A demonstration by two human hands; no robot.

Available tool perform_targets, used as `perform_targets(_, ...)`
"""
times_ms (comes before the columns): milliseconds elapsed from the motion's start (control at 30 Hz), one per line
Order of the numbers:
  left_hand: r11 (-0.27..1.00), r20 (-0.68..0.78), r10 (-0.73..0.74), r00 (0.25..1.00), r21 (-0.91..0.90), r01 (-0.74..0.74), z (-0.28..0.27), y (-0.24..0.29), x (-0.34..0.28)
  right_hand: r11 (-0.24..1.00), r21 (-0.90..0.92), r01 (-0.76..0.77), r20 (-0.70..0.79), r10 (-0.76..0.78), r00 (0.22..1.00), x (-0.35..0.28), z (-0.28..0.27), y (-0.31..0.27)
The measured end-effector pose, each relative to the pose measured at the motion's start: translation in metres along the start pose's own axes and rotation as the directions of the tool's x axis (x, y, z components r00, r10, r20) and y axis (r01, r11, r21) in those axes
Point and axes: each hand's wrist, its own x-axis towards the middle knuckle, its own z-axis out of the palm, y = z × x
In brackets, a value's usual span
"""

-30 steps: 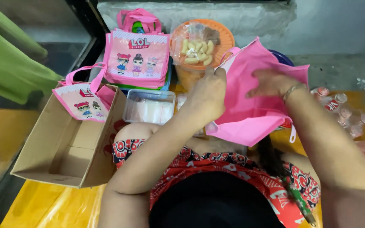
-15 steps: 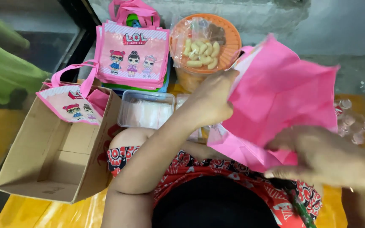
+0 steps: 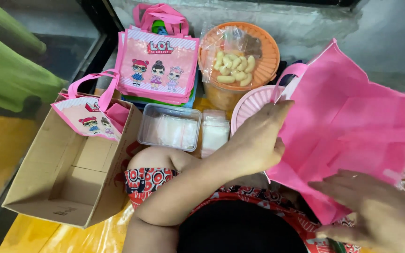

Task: Assembling gift bags by opening them and filling them with snacks and drinks.

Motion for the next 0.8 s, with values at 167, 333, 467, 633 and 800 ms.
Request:
perform_targets(167, 0.993, 0.036, -0.113, 0.993, -0.016, 0.114, -0.029, 0.018, -0.003, 0.997, -0.01, 0.074, -0.234, -0.075, 0.969, -0.012, -0.003, -0.006)
perform_targets(333, 0.995, -0.052, 0.012, 0.999, 0.095, -0.007, -0.078, 0.034, -0.028, 0.931, -0.073, 0.357, -0.504, -0.343, 0.793, 0.004, -0.042, -0.055)
perform_targets(467, 0.969, -0.018, -0.067, 0.998, 0.236, 0.07, -0.124, 0.05, -0.069, 0.906, -0.077, 0.415, -0.628, -0.368, 0.686, 0.012, -0.061, -0.083)
perform_targets(633, 0.814, -0.125, -0.322, 0.938, 0.469, 0.342, -0.138, 0.031, -0.113, 0.934, 0.029, 0.355, -0.659, -0.249, 0.71, 0.035, -0.066, -0.085)
perform_targets(800, 0.874, -0.147, -0.358, 0.922, 0.295, 0.387, -0.133, -0.005, -0.139, 0.99, -0.003, 0.142, -0.32, -0.136, 0.938, 0.073, -0.03, -0.038)
